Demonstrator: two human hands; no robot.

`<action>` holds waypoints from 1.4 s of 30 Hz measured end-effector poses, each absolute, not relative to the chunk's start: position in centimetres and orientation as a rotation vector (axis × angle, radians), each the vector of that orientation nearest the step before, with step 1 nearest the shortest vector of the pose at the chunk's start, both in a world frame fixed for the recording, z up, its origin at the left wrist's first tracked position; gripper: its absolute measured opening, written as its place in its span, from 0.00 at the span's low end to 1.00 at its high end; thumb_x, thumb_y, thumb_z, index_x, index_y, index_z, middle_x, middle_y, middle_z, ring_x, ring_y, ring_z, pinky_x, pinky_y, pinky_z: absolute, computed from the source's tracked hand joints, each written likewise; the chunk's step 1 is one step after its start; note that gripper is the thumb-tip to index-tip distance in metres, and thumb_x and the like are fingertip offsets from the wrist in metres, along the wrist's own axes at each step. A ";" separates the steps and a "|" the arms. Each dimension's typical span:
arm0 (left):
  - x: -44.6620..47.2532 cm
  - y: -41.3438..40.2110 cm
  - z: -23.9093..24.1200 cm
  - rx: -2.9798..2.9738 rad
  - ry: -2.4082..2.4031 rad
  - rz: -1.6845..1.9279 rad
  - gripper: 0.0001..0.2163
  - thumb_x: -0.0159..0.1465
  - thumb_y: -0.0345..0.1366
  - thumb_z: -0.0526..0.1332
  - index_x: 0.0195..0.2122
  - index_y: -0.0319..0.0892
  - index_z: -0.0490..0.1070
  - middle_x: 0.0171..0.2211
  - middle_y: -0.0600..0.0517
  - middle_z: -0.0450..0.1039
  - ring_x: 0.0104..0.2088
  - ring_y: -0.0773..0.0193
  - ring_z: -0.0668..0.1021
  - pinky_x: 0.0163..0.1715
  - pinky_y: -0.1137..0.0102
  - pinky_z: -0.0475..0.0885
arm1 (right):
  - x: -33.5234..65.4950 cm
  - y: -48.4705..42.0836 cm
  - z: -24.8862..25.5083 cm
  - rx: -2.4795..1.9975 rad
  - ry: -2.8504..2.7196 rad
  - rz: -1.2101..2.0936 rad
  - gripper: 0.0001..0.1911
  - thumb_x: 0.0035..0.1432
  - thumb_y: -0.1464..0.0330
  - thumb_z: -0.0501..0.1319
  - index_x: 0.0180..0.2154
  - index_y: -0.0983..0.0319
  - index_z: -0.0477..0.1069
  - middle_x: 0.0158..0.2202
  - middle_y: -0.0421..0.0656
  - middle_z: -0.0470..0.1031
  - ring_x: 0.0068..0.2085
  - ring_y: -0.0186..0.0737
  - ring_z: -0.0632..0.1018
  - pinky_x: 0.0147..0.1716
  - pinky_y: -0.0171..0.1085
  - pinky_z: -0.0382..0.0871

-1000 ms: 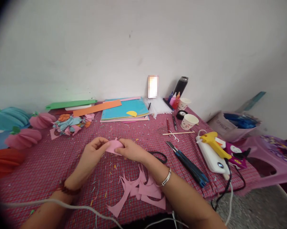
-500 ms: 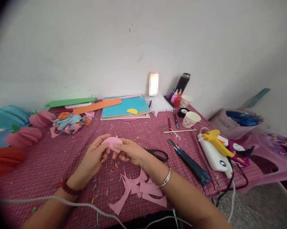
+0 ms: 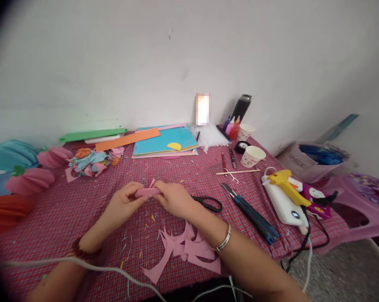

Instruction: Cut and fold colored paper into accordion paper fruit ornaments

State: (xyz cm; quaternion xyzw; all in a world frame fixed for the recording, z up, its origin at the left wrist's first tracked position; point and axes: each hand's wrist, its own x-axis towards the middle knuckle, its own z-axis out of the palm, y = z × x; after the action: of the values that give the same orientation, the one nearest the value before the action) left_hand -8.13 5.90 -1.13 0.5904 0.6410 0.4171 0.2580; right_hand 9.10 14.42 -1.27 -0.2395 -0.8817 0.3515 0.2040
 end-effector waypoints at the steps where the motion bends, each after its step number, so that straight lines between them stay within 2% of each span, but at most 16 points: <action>1: -8.4 5.9 -1.3 1.756 1.816 1.064 0.05 0.57 0.36 0.62 0.27 0.41 0.73 0.29 0.51 0.69 0.34 0.62 0.70 0.36 0.67 0.64 | 9.3 14.5 -1.1 -0.651 -2.532 0.811 0.03 0.59 0.74 0.57 0.36 0.62 0.68 0.33 0.41 0.71 0.35 0.36 0.71 0.37 0.35 0.62; 3: -8.7 6.0 -1.5 1.937 1.920 0.924 0.07 0.59 0.35 0.61 0.25 0.41 0.74 0.29 0.51 0.67 0.35 0.61 0.70 0.36 0.66 0.63 | 9.4 14.5 -1.0 -0.645 -2.607 0.606 0.03 0.60 0.74 0.57 0.34 0.62 0.69 0.35 0.43 0.70 0.39 0.38 0.70 0.39 0.36 0.61; 5: -8.7 5.9 -1.6 1.975 1.948 0.797 0.08 0.61 0.33 0.58 0.26 0.41 0.74 0.29 0.51 0.66 0.33 0.61 0.70 0.34 0.67 0.63 | 9.5 14.4 -1.0 -0.693 -2.631 0.523 0.03 0.60 0.73 0.57 0.34 0.62 0.69 0.36 0.43 0.68 0.38 0.38 0.70 0.38 0.35 0.61; 7: -8.5 6.0 -1.7 1.954 1.925 0.739 0.08 0.62 0.32 0.57 0.28 0.41 0.74 0.29 0.51 0.66 0.32 0.62 0.70 0.33 0.68 0.64 | 9.4 14.3 -1.1 -0.743 -2.644 0.540 0.03 0.61 0.73 0.57 0.35 0.62 0.69 0.36 0.43 0.67 0.37 0.36 0.70 0.36 0.34 0.61; 10: -8.4 6.1 -2.0 1.902 1.911 0.779 0.05 0.60 0.33 0.59 0.36 0.41 0.74 0.34 0.50 0.67 0.35 0.61 0.72 0.36 0.67 0.66 | 9.2 14.3 -1.5 -0.772 -2.656 0.611 0.04 0.60 0.73 0.58 0.39 0.62 0.68 0.37 0.43 0.68 0.38 0.36 0.71 0.38 0.35 0.63; 14: -8.4 6.4 -2.5 1.868 1.943 0.866 0.09 0.58 0.33 0.61 0.40 0.40 0.72 0.38 0.49 0.68 0.38 0.60 0.72 0.39 0.66 0.67 | 9.1 14.6 -1.9 -0.775 -2.655 0.637 0.07 0.58 0.73 0.59 0.40 0.63 0.67 0.38 0.43 0.68 0.40 0.38 0.71 0.41 0.36 0.63; 22: -8.6 6.4 -2.3 1.845 2.010 0.790 0.03 0.58 0.32 0.58 0.32 0.41 0.71 0.30 0.52 0.66 0.32 0.62 0.70 0.32 0.68 0.63 | 8.2 14.6 -2.2 -0.795 -2.668 0.642 0.05 0.59 0.75 0.56 0.38 0.63 0.67 0.38 0.44 0.68 0.40 0.37 0.71 0.40 0.35 0.63; 26: -8.7 6.3 -2.1 1.838 1.956 0.801 0.06 0.59 0.32 0.56 0.25 0.41 0.68 0.25 0.54 0.65 0.28 0.65 0.68 0.29 0.70 0.60 | 7.9 14.8 -2.2 -0.815 -2.651 0.667 0.06 0.57 0.77 0.54 0.33 0.63 0.68 0.34 0.43 0.68 0.36 0.36 0.70 0.37 0.35 0.61; 28: -8.7 6.1 -1.8 1.716 1.897 0.924 0.07 0.58 0.34 0.58 0.24 0.41 0.68 0.24 0.55 0.65 0.27 0.66 0.68 0.28 0.71 0.60 | 7.9 14.9 -2.0 -0.807 -2.580 0.807 0.05 0.56 0.77 0.55 0.30 0.63 0.67 0.31 0.41 0.67 0.33 0.35 0.68 0.34 0.35 0.60; 30: -8.5 6.0 -1.3 1.468 1.782 1.141 0.07 0.57 0.37 0.61 0.25 0.41 0.69 0.23 0.55 0.67 0.26 0.66 0.69 0.28 0.72 0.62 | 8.1 15.0 -1.6 -0.789 -2.422 1.172 0.04 0.54 0.75 0.57 0.28 0.62 0.65 0.27 0.38 0.65 0.29 0.33 0.67 0.30 0.33 0.59; 32: -8.1 5.7 -0.8 1.200 1.586 1.362 0.08 0.55 0.39 0.64 0.30 0.40 0.71 0.27 0.54 0.71 0.28 0.66 0.71 0.30 0.72 0.65 | 8.3 14.8 -1.1 -0.749 -2.177 1.637 0.05 0.54 0.71 0.59 0.28 0.62 0.64 0.23 0.35 0.63 0.25 0.30 0.64 0.26 0.31 0.57; 34: -7.5 5.5 -0.5 1.049 1.407 1.484 0.12 0.52 0.38 0.67 0.37 0.41 0.71 0.33 0.52 0.74 0.33 0.64 0.74 0.35 0.71 0.68 | 8.4 14.5 -0.7 -0.697 -1.948 1.947 0.07 0.53 0.67 0.61 0.28 0.62 0.64 0.22 0.34 0.63 0.22 0.28 0.62 0.23 0.31 0.55; 36: -6.7 5.2 -0.4 1.036 1.334 1.486 0.20 0.49 0.36 0.69 0.44 0.43 0.70 0.40 0.50 0.75 0.37 0.62 0.76 0.39 0.69 0.70 | 8.4 14.2 -0.6 -0.644 -1.818 2.045 0.09 0.51 0.64 0.63 0.29 0.62 0.65 0.21 0.33 0.63 0.21 0.27 0.61 0.22 0.30 0.54; 38: -5.9 4.9 -0.4 1.102 1.331 1.431 0.24 0.51 0.35 0.69 0.49 0.43 0.69 0.47 0.48 0.74 0.43 0.60 0.76 0.45 0.67 0.70 | 8.2 13.9 -0.8 -0.600 -1.744 2.054 0.12 0.49 0.62 0.65 0.28 0.62 0.66 0.21 0.32 0.63 0.21 0.27 0.60 0.23 0.31 0.54; 42: -4.8 4.9 -1.1 1.158 1.290 1.392 0.17 0.60 0.42 0.61 0.49 0.41 0.70 0.53 0.45 0.71 0.55 0.58 0.70 0.56 0.63 0.61 | 7.8 13.4 -1.4 -0.591 -1.633 2.031 0.16 0.46 0.59 0.68 0.29 0.63 0.68 0.23 0.33 0.64 0.23 0.26 0.62 0.23 0.30 0.53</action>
State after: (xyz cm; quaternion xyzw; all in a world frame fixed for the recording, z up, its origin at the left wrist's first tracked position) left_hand -4.79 4.94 -1.05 0.4668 0.5202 0.5613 0.4432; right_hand 7.83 13.40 -1.36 -0.2151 -0.5944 0.7392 0.2324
